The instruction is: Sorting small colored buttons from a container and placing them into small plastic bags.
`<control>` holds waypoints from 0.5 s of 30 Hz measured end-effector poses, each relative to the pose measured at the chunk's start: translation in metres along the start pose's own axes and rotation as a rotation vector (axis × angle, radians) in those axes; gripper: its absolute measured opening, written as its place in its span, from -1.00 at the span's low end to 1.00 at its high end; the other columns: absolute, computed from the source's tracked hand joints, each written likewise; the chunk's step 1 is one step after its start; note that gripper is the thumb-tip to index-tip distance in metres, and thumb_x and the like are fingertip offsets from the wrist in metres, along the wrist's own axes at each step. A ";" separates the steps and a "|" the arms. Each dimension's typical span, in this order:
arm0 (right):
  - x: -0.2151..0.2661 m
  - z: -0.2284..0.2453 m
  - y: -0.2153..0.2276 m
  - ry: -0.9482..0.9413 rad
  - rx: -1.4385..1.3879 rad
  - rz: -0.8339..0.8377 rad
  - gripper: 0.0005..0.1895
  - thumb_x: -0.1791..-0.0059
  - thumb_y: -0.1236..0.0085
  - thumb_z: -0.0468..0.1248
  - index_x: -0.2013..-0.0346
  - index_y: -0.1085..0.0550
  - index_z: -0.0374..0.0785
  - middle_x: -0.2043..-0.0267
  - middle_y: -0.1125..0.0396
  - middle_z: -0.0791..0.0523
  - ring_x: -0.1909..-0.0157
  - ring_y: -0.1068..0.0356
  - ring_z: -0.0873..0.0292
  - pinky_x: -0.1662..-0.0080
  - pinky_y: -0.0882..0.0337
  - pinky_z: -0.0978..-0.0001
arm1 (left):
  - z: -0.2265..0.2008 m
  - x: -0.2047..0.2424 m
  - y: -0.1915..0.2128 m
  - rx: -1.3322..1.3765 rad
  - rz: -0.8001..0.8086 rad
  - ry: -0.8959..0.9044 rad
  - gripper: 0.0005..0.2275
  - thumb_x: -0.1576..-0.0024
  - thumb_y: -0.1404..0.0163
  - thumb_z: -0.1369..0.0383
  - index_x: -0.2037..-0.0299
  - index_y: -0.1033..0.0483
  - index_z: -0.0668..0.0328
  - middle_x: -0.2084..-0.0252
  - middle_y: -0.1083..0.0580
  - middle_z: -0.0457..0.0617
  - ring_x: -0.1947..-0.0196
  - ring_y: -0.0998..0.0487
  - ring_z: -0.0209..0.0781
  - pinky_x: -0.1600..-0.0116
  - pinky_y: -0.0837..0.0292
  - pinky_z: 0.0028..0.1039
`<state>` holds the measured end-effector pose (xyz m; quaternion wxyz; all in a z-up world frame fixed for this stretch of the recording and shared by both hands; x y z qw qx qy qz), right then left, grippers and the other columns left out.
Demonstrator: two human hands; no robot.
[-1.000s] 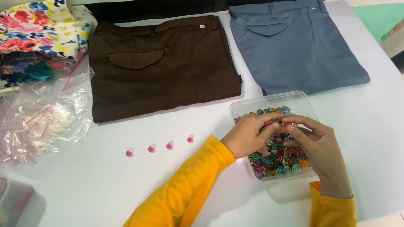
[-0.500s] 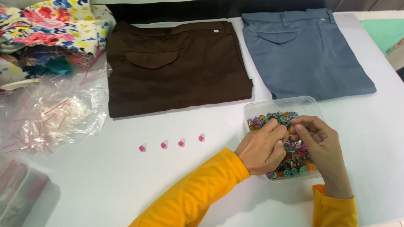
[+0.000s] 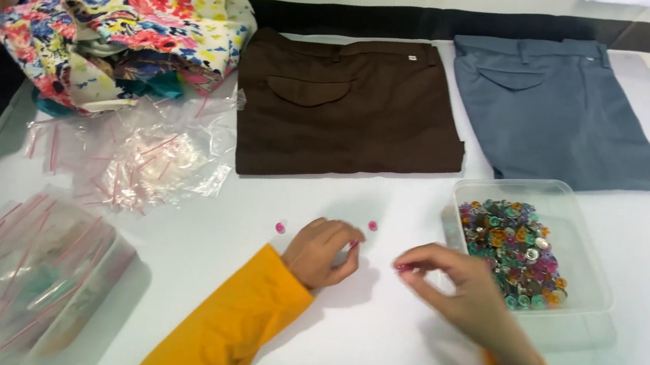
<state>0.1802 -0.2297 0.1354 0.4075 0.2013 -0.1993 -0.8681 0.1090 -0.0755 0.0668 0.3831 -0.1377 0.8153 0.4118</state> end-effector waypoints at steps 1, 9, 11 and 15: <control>-0.005 0.001 -0.015 -0.001 -0.002 0.006 -0.85 0.07 -0.24 -0.30 0.21 -0.64 -0.15 0.23 -0.61 0.21 0.26 -0.55 0.37 0.16 -0.51 0.57 | -0.001 0.007 0.007 -0.002 0.000 0.006 -0.87 -0.08 -0.03 0.52 0.17 -0.47 0.24 0.28 -0.50 -0.01 0.32 -0.55 -0.06 0.24 -0.42 -0.34; -0.010 -0.059 -0.065 0.079 0.452 -0.141 -0.80 0.03 -0.19 -0.21 0.13 -0.59 -0.12 0.20 -0.52 0.20 0.17 -0.47 0.17 0.13 -0.38 0.22 | 0.009 0.037 0.007 -0.124 0.174 0.121 -0.87 -0.20 -0.07 0.45 0.07 -0.52 0.09 0.33 -0.55 -0.09 0.37 -0.50 -0.13 0.20 -0.34 -0.35; -0.007 -0.070 -0.065 0.059 0.482 -0.138 -0.79 0.02 -0.18 -0.21 0.11 -0.59 -0.09 0.18 -0.52 0.22 0.12 -0.45 0.17 0.08 -0.36 0.20 | 0.015 0.040 0.001 -0.120 0.215 0.165 -0.88 -0.22 -0.06 0.43 0.07 -0.55 0.10 0.32 -0.56 -0.07 0.34 -0.52 -0.11 0.18 -0.36 -0.33; -0.006 -0.080 -0.063 0.081 0.512 -0.174 -0.78 0.02 -0.19 -0.23 0.08 -0.59 -0.05 0.16 -0.50 0.25 0.08 -0.42 0.20 0.04 -0.31 0.19 | 0.022 0.044 -0.001 -0.088 0.207 0.210 -0.91 -0.24 -0.05 0.43 0.10 -0.57 0.09 0.31 -0.57 -0.09 0.30 -0.52 -0.11 0.11 -0.38 -0.32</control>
Point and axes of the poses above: each hand's wrist, its own x-axis away from the middle knuckle, its own y-axis out of the back of the hand, z = x × y, the point moved 9 cm from there along -x, towards the middle knuckle
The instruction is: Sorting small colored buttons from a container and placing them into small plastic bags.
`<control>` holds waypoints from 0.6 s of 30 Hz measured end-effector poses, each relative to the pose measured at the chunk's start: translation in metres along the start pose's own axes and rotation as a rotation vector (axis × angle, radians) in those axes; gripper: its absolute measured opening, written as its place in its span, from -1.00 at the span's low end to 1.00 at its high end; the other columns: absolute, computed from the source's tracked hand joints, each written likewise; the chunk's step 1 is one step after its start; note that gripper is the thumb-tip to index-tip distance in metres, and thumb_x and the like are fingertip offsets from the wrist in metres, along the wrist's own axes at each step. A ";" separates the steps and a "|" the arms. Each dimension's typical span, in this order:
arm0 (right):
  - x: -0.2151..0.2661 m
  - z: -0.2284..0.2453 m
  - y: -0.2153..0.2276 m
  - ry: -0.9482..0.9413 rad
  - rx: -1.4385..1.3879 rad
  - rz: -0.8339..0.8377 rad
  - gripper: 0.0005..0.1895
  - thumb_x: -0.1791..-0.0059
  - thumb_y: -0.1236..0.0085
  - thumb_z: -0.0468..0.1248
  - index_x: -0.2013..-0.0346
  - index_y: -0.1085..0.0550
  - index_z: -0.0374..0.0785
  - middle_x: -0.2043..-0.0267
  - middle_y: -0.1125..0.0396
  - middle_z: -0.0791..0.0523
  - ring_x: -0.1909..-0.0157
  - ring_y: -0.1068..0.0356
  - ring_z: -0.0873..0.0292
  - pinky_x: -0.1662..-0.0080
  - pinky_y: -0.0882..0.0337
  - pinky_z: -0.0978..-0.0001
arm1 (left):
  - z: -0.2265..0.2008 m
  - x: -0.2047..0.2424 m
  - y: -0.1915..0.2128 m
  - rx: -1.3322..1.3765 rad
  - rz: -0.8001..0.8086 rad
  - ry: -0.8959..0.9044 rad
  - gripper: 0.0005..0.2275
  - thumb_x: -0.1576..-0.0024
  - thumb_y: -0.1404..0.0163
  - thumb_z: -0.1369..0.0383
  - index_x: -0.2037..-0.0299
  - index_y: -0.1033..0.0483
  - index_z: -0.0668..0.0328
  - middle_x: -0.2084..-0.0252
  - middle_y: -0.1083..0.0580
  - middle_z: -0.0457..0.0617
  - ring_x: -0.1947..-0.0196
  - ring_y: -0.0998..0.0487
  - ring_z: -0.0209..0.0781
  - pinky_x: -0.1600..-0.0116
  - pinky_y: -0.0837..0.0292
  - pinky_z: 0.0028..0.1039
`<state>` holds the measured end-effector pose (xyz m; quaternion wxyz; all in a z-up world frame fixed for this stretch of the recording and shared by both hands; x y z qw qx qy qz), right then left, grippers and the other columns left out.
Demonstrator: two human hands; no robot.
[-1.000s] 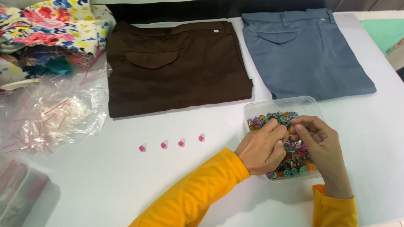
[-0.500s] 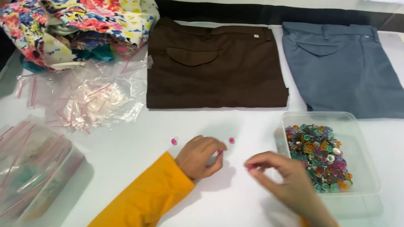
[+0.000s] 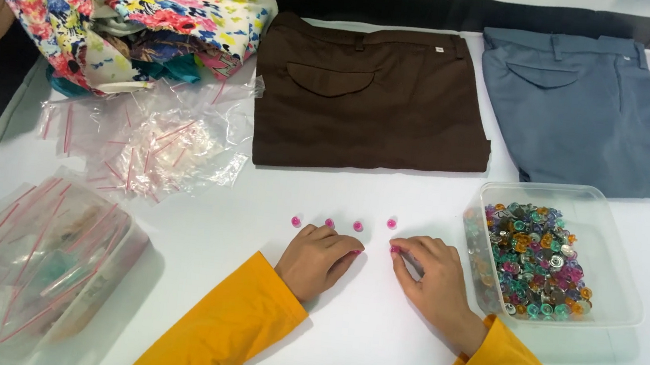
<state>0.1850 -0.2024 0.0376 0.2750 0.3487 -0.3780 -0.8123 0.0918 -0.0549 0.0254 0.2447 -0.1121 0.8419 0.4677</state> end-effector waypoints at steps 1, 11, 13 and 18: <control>0.000 0.001 0.000 -0.002 -0.002 0.003 -0.78 0.02 -0.19 -0.23 0.08 -0.59 -0.05 0.16 -0.50 0.25 0.08 -0.42 0.20 0.04 -0.31 0.19 | 0.001 0.001 -0.002 0.001 0.002 0.003 -0.91 -0.24 -0.05 0.43 0.10 -0.57 0.09 0.31 -0.57 -0.09 0.30 -0.52 -0.11 0.11 -0.38 -0.32; -0.006 0.013 0.016 -0.054 -0.061 -0.013 -0.78 0.04 -0.26 -0.25 0.10 -0.60 -0.06 0.29 -0.47 0.19 0.24 -0.47 0.18 0.11 -0.32 0.32 | -0.002 -0.007 -0.007 -0.086 0.275 0.145 -0.82 -0.25 -0.02 0.31 -0.04 -0.52 -0.01 -0.05 -0.55 0.00 0.02 -0.55 -0.14 -0.05 -0.38 -0.37; -0.003 0.018 0.021 -0.046 -0.096 -0.040 -0.75 0.06 -0.28 -0.28 0.08 -0.59 -0.10 0.28 -0.47 0.15 0.29 -0.47 0.16 0.13 -0.36 0.31 | -0.009 -0.006 -0.002 -0.100 0.223 0.095 -0.80 -0.22 -0.05 0.32 -0.04 -0.50 0.01 -0.03 -0.54 0.02 0.07 -0.56 -0.12 -0.01 -0.39 -0.34; 0.017 0.017 0.048 0.043 -0.203 -0.251 -0.68 0.05 -0.23 -0.35 -0.01 -0.51 -0.22 0.15 -0.36 0.10 0.31 -0.48 0.13 0.20 -0.52 0.39 | -0.031 -0.007 0.022 -0.134 -0.118 -0.115 -0.70 -0.03 -0.11 0.34 0.00 -0.48 -0.05 0.05 -0.44 -0.08 0.23 -0.49 -0.20 0.15 -0.38 -0.41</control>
Point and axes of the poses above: each hand's wrist, its own x-axis away from the middle knuckle, its own y-axis out of the back of the hand, z = x × y, the point moved 9 cm from there along -x, towards the middle knuckle
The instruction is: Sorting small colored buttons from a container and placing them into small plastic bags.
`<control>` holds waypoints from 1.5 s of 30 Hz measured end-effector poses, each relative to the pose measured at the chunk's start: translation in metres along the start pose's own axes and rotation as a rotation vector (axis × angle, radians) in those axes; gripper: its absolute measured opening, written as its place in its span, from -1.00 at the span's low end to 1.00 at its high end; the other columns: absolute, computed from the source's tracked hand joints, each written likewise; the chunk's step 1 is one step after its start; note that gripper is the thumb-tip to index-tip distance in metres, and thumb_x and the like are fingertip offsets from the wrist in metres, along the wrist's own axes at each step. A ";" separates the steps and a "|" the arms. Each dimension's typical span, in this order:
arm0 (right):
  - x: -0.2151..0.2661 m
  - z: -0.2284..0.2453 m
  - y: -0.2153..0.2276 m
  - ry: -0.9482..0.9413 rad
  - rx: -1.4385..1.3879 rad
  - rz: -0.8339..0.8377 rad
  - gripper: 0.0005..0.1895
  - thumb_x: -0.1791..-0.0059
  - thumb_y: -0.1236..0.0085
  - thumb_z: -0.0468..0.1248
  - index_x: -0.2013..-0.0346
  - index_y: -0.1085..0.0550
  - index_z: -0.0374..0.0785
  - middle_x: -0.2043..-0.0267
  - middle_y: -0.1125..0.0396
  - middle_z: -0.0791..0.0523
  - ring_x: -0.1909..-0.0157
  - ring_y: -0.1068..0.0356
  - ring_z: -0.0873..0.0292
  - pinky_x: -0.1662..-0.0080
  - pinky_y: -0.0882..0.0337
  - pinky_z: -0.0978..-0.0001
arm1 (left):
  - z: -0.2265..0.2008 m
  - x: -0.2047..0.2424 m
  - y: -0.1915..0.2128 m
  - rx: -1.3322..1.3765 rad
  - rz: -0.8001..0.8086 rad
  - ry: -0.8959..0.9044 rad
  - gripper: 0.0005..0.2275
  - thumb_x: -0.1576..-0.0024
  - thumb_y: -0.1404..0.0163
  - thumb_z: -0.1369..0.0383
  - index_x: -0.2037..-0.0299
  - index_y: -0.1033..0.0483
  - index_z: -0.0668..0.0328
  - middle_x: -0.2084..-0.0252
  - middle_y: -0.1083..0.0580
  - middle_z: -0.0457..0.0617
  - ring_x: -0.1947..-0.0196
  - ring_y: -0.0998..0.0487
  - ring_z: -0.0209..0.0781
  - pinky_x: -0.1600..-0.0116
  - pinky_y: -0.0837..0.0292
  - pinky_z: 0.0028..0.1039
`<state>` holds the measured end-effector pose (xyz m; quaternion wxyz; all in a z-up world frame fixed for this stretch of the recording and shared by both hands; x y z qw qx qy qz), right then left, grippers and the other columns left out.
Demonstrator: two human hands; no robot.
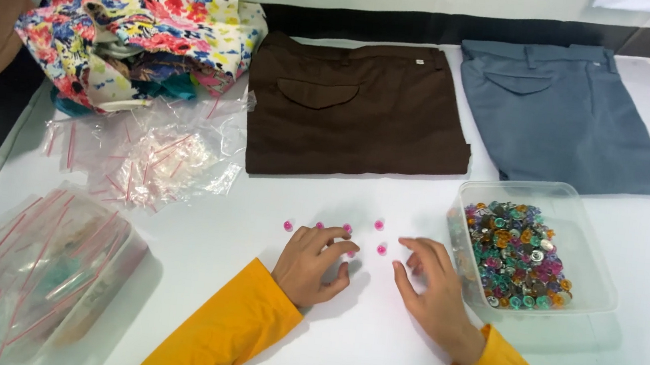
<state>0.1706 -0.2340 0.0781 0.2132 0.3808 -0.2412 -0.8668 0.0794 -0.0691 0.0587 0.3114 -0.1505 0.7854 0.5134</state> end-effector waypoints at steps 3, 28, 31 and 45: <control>0.020 0.027 0.032 0.105 0.099 -0.078 -0.64 0.14 -0.30 -0.34 0.03 -0.58 -0.14 0.08 -0.39 0.15 0.29 -0.50 0.22 0.18 -0.54 0.49 | -0.020 -0.004 0.009 -0.009 -0.194 -0.061 -0.73 0.02 -0.11 0.38 0.08 -0.55 -0.08 0.06 -0.46 -0.15 0.23 -0.48 -0.22 0.12 -0.39 -0.41; -0.006 -0.103 0.096 -0.584 0.371 0.974 0.06 0.24 -0.53 -0.07 -0.42 -0.13 -0.21 -0.28 -0.20 -0.14 -0.33 -0.30 -0.14 -0.32 -0.30 0.11 | -0.125 -0.143 -0.263 -0.282 1.082 0.120 -0.64 0.02 -0.07 0.21 0.09 -0.51 0.27 0.22 -0.42 0.15 0.22 -0.51 -0.03 0.30 -0.54 -0.30; 0.003 -0.121 0.089 -0.559 0.378 1.014 0.08 0.24 -0.53 -0.07 -0.43 -0.10 -0.18 -0.20 -0.25 -0.07 -0.30 -0.32 -0.09 -0.28 -0.34 0.16 | -0.133 -0.152 -0.224 -0.207 1.069 0.180 -0.74 -0.06 -0.05 0.35 0.09 -0.56 0.32 0.25 -0.49 0.09 0.19 -0.59 -0.08 0.12 -0.60 -0.28; -0.002 -0.163 0.128 -0.827 -0.568 0.365 -0.56 -0.01 -0.07 -0.43 -0.21 -0.41 -0.41 -0.07 -0.36 -0.21 0.09 -0.46 -0.07 0.09 -0.57 0.15 | -0.104 -0.178 -0.186 0.471 0.762 0.321 -0.66 -0.24 0.02 0.47 -0.17 -0.44 0.59 0.00 -0.55 0.44 -0.02 -0.60 0.30 -0.08 -0.56 -0.11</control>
Point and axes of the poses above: each hand's wrist, its own x-axis away from the middle knuckle, its own y-axis out of the back of the hand, z = x × y, the point moved 9 cm from there along -x, towards the middle knuckle
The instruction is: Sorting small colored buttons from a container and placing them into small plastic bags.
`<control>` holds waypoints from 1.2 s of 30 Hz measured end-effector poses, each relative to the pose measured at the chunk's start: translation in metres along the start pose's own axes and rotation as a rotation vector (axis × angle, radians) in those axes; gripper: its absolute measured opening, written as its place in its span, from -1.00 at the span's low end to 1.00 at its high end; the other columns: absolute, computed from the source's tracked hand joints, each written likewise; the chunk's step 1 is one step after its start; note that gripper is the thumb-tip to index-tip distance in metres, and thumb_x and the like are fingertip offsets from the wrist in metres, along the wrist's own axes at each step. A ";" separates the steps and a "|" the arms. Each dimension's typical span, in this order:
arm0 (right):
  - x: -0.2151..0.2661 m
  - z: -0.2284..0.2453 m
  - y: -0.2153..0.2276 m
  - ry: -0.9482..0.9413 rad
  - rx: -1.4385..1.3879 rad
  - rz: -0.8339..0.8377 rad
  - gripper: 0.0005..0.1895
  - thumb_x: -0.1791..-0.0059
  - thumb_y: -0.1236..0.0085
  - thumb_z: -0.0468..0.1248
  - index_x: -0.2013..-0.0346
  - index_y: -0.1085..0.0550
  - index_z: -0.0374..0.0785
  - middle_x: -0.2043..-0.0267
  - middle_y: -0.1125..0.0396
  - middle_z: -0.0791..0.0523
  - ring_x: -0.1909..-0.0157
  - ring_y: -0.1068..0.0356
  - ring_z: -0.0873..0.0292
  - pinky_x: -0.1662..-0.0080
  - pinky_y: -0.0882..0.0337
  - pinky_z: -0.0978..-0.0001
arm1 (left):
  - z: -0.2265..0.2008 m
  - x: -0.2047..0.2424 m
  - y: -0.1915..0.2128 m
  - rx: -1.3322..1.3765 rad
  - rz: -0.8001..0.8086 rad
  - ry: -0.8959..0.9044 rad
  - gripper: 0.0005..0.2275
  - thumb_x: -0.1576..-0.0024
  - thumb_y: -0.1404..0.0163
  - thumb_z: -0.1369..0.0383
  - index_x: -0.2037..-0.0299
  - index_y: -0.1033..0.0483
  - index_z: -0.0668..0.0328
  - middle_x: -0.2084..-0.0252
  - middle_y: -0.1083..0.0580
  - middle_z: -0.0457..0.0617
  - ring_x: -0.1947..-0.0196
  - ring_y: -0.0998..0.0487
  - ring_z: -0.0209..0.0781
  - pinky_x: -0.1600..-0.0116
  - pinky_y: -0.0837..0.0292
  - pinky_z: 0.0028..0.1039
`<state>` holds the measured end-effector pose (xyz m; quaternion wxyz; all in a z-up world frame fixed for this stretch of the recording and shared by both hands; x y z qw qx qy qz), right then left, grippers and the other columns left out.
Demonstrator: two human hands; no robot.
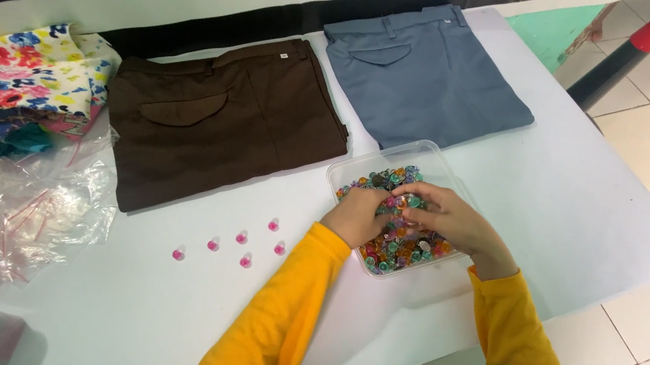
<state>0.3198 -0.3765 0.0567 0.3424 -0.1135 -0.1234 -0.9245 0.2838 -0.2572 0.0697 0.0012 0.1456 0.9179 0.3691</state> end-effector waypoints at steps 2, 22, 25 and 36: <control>0.007 0.007 -0.002 -0.006 -0.092 -0.009 -0.59 -0.04 0.01 -0.45 -0.20 -0.40 -0.47 -0.01 -0.30 -0.14 0.11 -0.43 -0.01 0.09 -0.57 0.17 | -0.002 0.004 0.009 0.081 -0.002 -0.012 -0.66 -0.26 0.04 0.46 -0.19 -0.40 0.59 0.07 -0.58 0.40 0.10 -0.65 0.16 -0.05 -0.58 -0.19; 0.020 0.024 -0.011 0.042 -0.319 0.028 -0.43 0.08 -0.16 -0.50 -0.23 -0.35 -0.58 0.04 -0.24 -0.10 0.11 -0.41 0.09 0.03 -0.56 0.19 | -0.008 0.019 0.028 0.428 -0.067 -0.029 -0.65 -0.27 0.09 0.37 -0.16 -0.40 0.52 -0.03 -0.50 0.57 0.36 -0.69 -0.08 0.18 -0.67 -0.35; 0.010 0.007 0.002 0.061 -0.354 -0.013 -0.50 0.04 -0.12 -0.49 -0.21 -0.34 -0.55 -0.01 -0.23 -0.07 0.07 -0.41 0.11 0.03 -0.57 0.20 | -0.006 0.018 0.028 0.439 -0.084 -0.052 -0.64 -0.28 0.12 0.40 -0.19 -0.39 0.56 -0.11 -0.43 0.58 0.33 -0.69 0.00 0.17 -0.67 -0.33; 0.010 0.010 0.009 0.153 -0.304 -0.096 -0.61 -0.06 0.00 -0.40 -0.15 -0.40 -0.57 -0.21 -0.24 -0.15 0.01 -0.40 0.12 0.08 -0.55 0.33 | -0.018 0.028 0.038 0.536 -0.154 -0.140 -0.68 -0.26 0.07 0.47 -0.18 -0.41 0.54 -0.29 -0.23 0.63 -0.07 -0.54 0.37 0.20 -0.73 -0.28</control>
Point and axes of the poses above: each hand's wrist, its own x-axis away from the middle knuckle, its own y-axis out of the back of the hand, z = x × y, the point moved 9 cm from there along -x, towards the middle knuckle
